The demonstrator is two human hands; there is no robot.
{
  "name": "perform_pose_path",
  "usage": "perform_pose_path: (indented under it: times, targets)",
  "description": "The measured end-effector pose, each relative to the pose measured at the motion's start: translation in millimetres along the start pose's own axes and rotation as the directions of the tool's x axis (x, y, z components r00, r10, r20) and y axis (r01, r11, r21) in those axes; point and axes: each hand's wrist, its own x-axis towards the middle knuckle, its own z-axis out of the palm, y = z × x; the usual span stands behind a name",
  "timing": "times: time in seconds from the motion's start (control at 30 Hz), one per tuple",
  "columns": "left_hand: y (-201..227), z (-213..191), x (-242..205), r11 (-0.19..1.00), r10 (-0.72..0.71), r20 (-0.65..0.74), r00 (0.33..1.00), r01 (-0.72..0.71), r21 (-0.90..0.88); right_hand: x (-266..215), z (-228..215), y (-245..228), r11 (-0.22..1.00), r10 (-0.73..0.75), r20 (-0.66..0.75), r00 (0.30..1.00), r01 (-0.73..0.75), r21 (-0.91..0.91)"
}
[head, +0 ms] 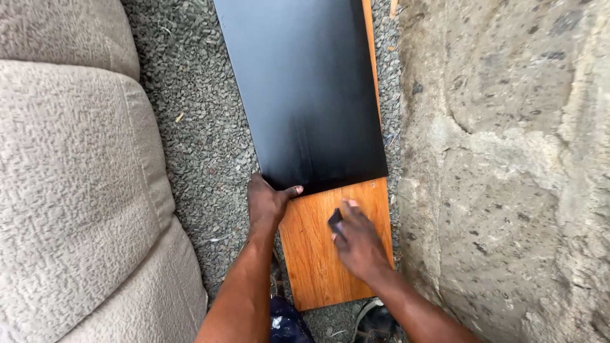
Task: The person opens a paint can and adds liquid from a bottle and a jug into it, then stirs the mixture with a stick. They then pick up a sanding block and sand the surface of several black wooden boards.
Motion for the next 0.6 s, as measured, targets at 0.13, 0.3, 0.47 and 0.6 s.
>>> perform_pose_path:
  times: [0.13, 0.3, 0.47, 0.6]
  targets:
    - [6.6, -3.3, -0.8, 0.999, 0.026, -0.030, 0.999, -0.027, -0.031, 29.5, 10.2, -23.3, 0.979, 0.205, 0.462, 0.863, -0.176, -0.106]
    - [1.2, -1.8, 0.5, 0.999, 0.014, -0.023, 1.000, -0.013, 0.034, 37.9, 11.8, -24.2, 0.924, 0.381, 0.619, 0.686, -0.298, -0.239]
    - [39.4, -19.4, -34.8, 0.995, -0.046, 0.071, 0.996, 0.052, -0.083, 25.9, 40.0, -12.2, 0.908, 0.413, 0.559, 0.719, -0.276, -0.316]
    - [3.4, -6.8, 1.4, 0.942, -0.003, 0.170, 0.985, 0.060, -0.329, 36.8, 18.2, -33.7, 0.877, 0.480, 0.560, 0.675, -0.375, -0.299]
